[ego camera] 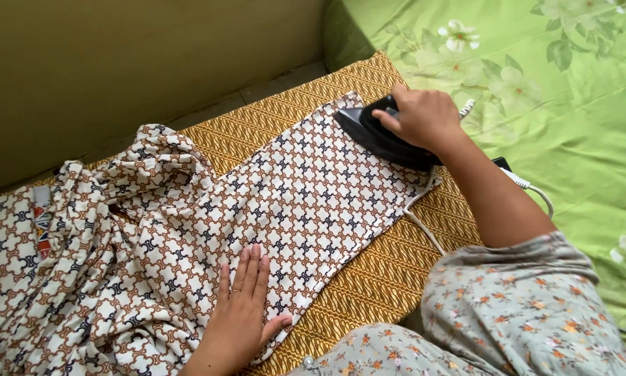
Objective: Ironing a patterned garment on a mat
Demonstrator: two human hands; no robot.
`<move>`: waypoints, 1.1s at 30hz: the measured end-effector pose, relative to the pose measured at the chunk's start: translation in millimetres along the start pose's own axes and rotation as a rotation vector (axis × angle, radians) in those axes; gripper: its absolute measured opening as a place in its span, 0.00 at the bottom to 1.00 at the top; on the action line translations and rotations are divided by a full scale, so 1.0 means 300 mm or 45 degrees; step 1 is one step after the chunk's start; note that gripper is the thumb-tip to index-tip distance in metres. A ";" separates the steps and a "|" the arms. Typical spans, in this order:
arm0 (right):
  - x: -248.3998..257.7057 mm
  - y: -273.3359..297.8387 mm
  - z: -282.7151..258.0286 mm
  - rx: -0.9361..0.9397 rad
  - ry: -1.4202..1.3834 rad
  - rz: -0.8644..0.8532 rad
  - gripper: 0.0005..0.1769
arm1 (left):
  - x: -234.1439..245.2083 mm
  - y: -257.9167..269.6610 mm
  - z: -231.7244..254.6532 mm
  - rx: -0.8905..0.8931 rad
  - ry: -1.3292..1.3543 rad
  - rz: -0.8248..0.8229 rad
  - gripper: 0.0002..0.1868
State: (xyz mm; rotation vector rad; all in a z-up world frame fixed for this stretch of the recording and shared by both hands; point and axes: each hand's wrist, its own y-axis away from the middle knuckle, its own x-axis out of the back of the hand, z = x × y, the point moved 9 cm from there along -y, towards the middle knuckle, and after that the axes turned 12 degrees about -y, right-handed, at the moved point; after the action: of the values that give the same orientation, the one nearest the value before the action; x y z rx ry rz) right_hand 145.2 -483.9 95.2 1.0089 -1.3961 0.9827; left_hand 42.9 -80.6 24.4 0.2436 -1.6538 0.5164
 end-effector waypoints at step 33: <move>-0.016 0.081 -0.656 0.623 0.086 -0.149 0.29 | 0.131 -0.046 -0.390 0.817 0.664 -0.567 0.24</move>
State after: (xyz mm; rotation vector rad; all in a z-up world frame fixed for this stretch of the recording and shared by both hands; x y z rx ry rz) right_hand 179.6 -288.5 101.0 1.3842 -1.0463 1.2898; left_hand 146.2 -32.9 74.3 0.8504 -0.8524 0.6846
